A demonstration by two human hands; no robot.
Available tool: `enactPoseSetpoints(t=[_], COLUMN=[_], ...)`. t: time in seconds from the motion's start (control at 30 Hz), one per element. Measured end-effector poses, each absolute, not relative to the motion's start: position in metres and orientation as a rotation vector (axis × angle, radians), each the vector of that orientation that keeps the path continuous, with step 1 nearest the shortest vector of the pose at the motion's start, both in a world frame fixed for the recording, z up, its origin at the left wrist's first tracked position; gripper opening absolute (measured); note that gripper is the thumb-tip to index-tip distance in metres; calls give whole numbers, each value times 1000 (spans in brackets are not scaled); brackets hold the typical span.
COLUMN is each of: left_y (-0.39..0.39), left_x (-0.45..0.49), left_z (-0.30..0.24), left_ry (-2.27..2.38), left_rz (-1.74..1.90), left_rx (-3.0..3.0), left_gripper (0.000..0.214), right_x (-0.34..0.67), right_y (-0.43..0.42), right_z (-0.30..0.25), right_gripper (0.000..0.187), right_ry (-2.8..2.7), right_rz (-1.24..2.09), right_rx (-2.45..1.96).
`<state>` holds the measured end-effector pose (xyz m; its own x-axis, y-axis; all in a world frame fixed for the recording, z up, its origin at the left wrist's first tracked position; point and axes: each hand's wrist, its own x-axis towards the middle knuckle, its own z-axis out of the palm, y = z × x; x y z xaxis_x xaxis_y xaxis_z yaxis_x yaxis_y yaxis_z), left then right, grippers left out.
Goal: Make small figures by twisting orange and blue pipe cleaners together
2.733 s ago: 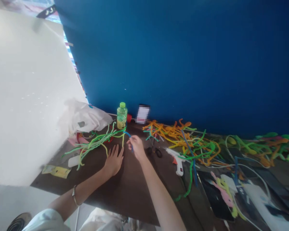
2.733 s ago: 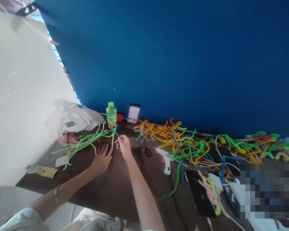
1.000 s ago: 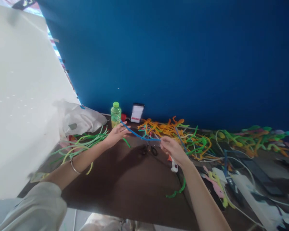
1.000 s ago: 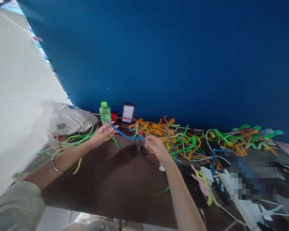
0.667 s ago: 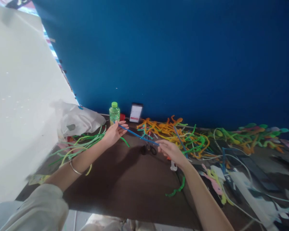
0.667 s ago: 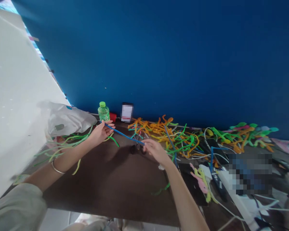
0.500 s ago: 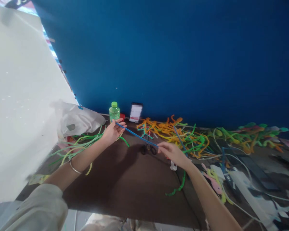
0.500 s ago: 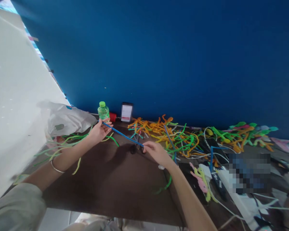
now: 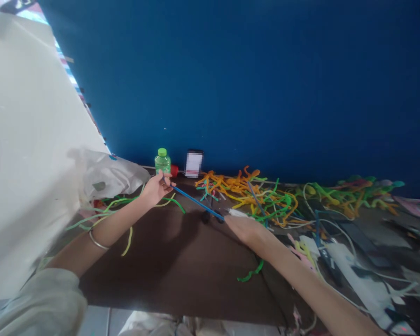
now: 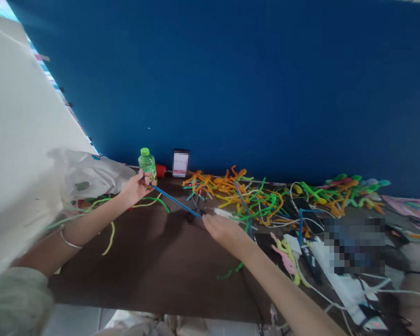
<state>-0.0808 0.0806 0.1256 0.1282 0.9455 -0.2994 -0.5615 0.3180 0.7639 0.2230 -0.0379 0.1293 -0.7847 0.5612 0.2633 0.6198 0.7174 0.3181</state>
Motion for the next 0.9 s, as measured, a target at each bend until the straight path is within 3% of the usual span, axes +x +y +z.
enactPoseSetpoints(t=[0.13,0.23,0.43,0.57,0.67,0.9], left_y=[72,68,70,67,53,3], left_x=[-84,-81,-83,-108,-121,-105], left_z=[129,128,122,119,113,76], left_ry=[912,922,844,823,871,817], left_rz=[1144,1144,1231,1199,1033,734], left_rx=[519,409,290,347,350,374], left_gripper=[30,28,30,26,9,15], right_x=[218,212,232,298,343,358], right_y=[-56,-68,-60,-37,-27,-15], right_z=[132,126,107,101,84,40], right_gripper=[36,37,37,30,23,18], right_ry=[-2765,-2747,-2682,-2151,-1734,-1615], right_rz=[-868,-895,-448,-141,178,427], right_rx=[-819,-786,-817,-1677,-2321,-2588])
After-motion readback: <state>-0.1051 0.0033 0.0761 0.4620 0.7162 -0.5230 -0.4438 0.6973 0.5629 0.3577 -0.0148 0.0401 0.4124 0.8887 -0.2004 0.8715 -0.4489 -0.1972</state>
